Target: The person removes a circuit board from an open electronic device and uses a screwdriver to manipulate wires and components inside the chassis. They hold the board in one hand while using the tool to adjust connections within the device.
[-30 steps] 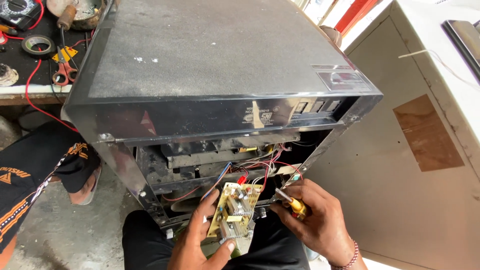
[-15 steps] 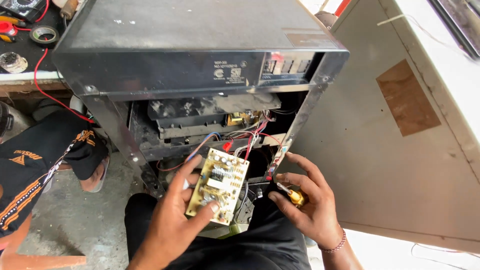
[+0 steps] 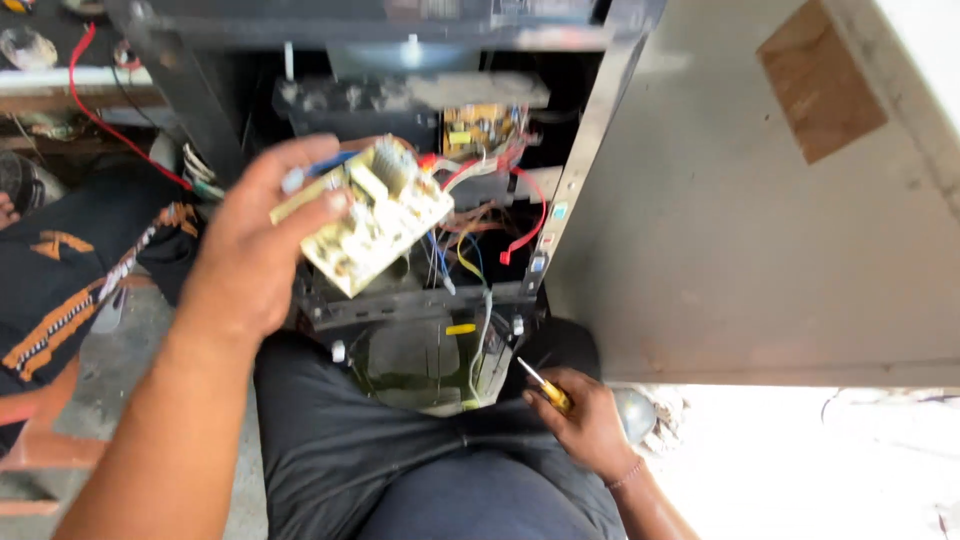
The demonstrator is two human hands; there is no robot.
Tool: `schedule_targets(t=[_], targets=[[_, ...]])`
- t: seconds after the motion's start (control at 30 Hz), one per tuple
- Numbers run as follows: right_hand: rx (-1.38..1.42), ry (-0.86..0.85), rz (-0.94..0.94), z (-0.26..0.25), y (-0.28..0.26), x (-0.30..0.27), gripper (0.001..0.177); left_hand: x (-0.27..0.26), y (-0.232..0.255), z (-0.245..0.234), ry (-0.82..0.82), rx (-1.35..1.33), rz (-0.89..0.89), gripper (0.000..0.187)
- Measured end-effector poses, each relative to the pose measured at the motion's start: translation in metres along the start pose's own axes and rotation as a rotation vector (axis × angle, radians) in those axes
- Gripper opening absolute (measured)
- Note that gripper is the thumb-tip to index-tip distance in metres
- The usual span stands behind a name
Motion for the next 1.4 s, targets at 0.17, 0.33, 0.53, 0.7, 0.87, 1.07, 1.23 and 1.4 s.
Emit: schedule_targets(t=[0.17, 0.33, 0.53, 0.7, 0.87, 1.07, 1.23, 1.4], targets=[[-0.015, -0.131, 0.190, 0.044, 0.058, -0.028, 0.026, 0.023, 0.001, -0.015, -0.046, 0.138, 0.003, 0.052], [-0.018, -0.167, 0.302, 0.059, 0.076, -0.043, 0.024, 0.030, 0.004, -0.014, -0.050, 0.183, 0.059, 0.042], [0.298, -0.204, 0.537, 0.058, 0.067, -0.048, 0.025, 0.037, 0.002, -0.015, 0.055, 0.210, 0.083, 0.022], [0.271, -0.236, 0.562, 0.062, 0.067, -0.044, 0.026, 0.034, 0.003, -0.012, 0.186, 0.050, 0.094, 0.022], [0.258, -0.247, 0.551, 0.060, 0.065, -0.040, 0.026, 0.026, -0.001, -0.002, 0.175, 0.137, 0.106, 0.030], [0.258, -0.262, 0.556, 0.063, 0.061, -0.038, 0.027, 0.023, 0.003, -0.001, 0.091, 0.341, 0.267, 0.041], [0.229, -0.267, 0.553, 0.063, 0.060, -0.035, 0.028, 0.020, 0.007, -0.003, 0.063, 0.466, 0.238, 0.056], [0.244, -0.258, 0.576, 0.066, 0.063, -0.033, 0.028, 0.019, 0.008, -0.001, -0.004, 0.472, 0.279, 0.050]])
Point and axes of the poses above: each hand's wrist, its own x-axis towards the middle knuckle, its own z-axis out of the palm, y = z × x, the point moved 7 cm from there along x, towards the middle knuckle, and after that the axes turned 4 degrees about z, right-handed, at the moved point
